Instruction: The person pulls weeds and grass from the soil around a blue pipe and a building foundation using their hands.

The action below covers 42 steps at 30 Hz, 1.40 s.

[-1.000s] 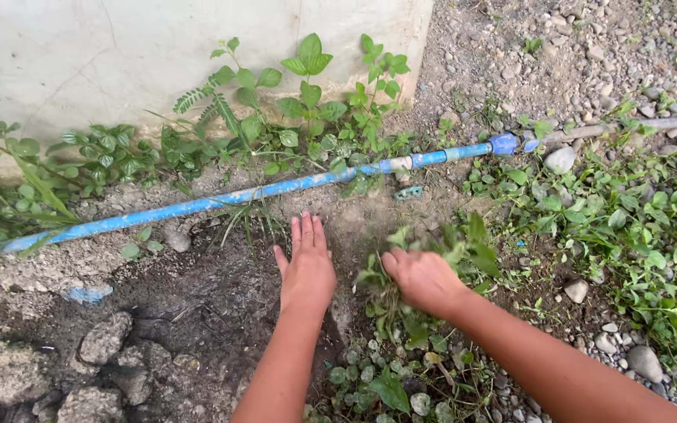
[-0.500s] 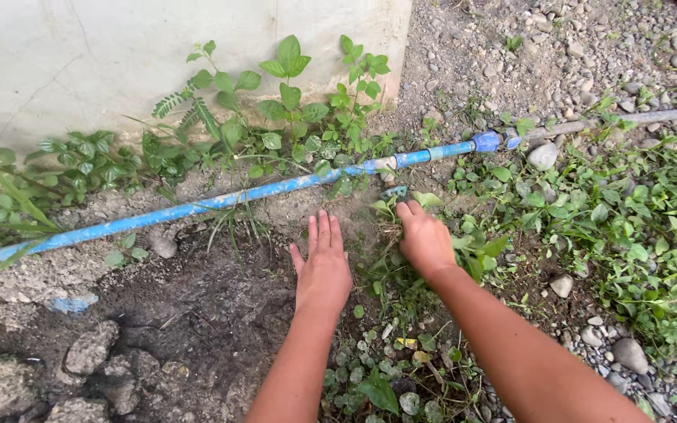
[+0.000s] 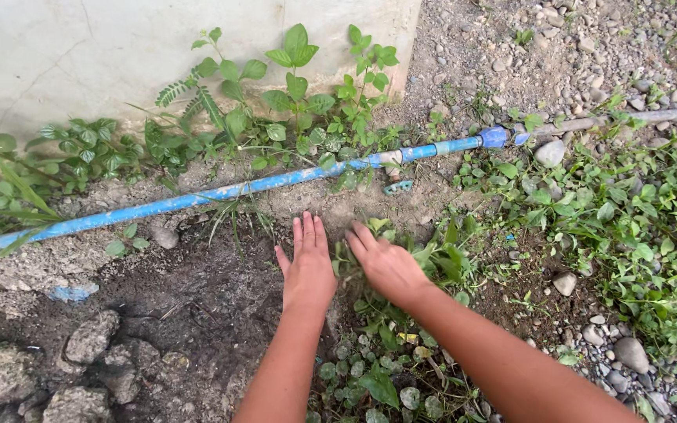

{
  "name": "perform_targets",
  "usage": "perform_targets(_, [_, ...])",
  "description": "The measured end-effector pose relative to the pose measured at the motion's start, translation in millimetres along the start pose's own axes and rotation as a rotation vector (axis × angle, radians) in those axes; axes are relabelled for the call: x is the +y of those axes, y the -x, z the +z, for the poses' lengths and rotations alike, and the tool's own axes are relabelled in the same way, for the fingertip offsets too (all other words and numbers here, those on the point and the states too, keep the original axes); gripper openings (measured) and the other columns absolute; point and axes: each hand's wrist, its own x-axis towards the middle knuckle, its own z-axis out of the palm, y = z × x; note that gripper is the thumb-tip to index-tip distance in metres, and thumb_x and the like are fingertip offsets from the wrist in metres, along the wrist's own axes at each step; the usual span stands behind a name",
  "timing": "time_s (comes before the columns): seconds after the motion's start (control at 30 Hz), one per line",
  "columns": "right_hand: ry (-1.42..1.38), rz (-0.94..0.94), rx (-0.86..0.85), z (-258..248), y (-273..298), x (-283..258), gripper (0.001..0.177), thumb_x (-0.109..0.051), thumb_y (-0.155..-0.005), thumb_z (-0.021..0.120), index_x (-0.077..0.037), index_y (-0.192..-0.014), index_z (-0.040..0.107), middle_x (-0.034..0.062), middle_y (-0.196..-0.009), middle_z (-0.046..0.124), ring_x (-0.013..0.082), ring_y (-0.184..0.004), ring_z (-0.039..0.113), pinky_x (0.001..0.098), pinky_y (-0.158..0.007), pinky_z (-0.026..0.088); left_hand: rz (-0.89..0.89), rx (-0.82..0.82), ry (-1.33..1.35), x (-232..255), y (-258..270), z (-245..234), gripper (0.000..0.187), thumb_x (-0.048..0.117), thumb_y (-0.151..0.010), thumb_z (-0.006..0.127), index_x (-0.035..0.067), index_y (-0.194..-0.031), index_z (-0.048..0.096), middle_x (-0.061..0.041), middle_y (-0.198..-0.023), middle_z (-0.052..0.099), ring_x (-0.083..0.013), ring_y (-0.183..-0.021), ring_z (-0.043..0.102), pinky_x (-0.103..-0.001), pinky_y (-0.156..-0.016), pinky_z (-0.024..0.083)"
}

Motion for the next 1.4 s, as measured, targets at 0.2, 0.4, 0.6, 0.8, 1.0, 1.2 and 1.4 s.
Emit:
perform_targets(0.2, [0.136,0.17,-0.052,32,-5,-4,0.031,-0.004,-0.084,0.059,0.004,-0.114,0.058,0.0173,-0.108,0.061,0.0274,-0.083,0.07,0.0354,-0.059,0.062,-0.026,0.038,0.101,-1,-3,-3,0.073,0.005,-0.094,0.042,0.007,-0.161,0.011,-0.007,-0.172,0.002,-0.0224,-0.157,0.001,-0.063,-0.122,0.012])
perform_targets(0.4, [0.037,0.4,-0.027,49,-37,-4,0.02,-0.003,-0.081,0.062,0.001,-0.101,0.061,0.0192,-0.101,0.065,0.0283,-0.078,0.073,0.0383,-0.062,0.062,-0.072,0.002,0.13,-5,6,-13,0.081,-0.002,-0.089,0.047,0.007,-0.161,0.011,-0.006,-0.172,0.001,-0.0212,-0.158,-0.001,-0.064,-0.121,0.013])
perform_targets(0.6, [-0.076,-0.029,-0.247,11,3,-19,0.034,0.0,-0.064,0.067,-0.002,-0.098,0.061,0.0175,-0.102,0.062,0.0319,-0.08,0.068,0.0452,-0.061,0.058,-0.131,-0.028,0.206,-6,8,-21,0.085,-0.003,-0.086,0.048,0.009,-0.162,0.01,-0.005,-0.172,-0.001,-0.0214,-0.158,-0.001,-0.062,-0.123,0.013])
perform_targets(0.8, [-0.147,0.272,-0.4,-10,99,-16,0.043,0.006,-0.067,0.065,-0.002,-0.108,0.056,0.0122,-0.103,0.059,0.0225,-0.074,0.065,0.0366,-0.05,0.057,-0.013,0.04,0.057,-6,8,-14,0.083,-0.001,-0.087,0.045,0.007,-0.161,0.009,-0.007,-0.171,0.0,-0.0232,-0.157,-0.001,-0.062,-0.12,0.013])
perform_targets(1.0, [-0.035,0.553,-0.368,1,79,5,0.042,0.007,-0.077,0.06,0.0,-0.117,0.052,0.0165,-0.096,0.064,0.0247,-0.07,0.07,0.0375,-0.057,0.06,0.039,0.01,0.019,14,9,-12,0.078,0.002,-0.092,0.045,0.006,-0.162,0.01,-0.007,-0.171,0.001,-0.0238,-0.158,0.001,-0.064,-0.121,0.012])
perform_targets(1.2, [-0.103,0.702,-0.307,30,26,1,0.018,-0.008,-0.091,0.057,-0.001,-0.108,0.06,0.0206,-0.098,0.072,0.034,-0.087,0.075,0.0424,-0.074,0.062,0.057,-0.031,0.013,28,11,-16,0.086,-0.004,-0.086,0.046,0.008,-0.162,0.009,-0.006,-0.172,-0.002,-0.022,-0.157,0.0,-0.063,-0.121,0.011])
perform_targets(1.4, [-0.074,0.521,-0.349,22,42,4,0.02,-0.008,-0.087,0.058,-0.001,-0.106,0.059,0.021,-0.096,0.072,0.035,-0.089,0.074,0.0443,-0.076,0.061,0.04,-0.031,0.049,22,23,-24,0.083,-0.005,-0.088,0.045,0.009,-0.162,0.01,-0.004,-0.172,-0.002,-0.022,-0.158,-0.001,-0.062,-0.123,0.011])
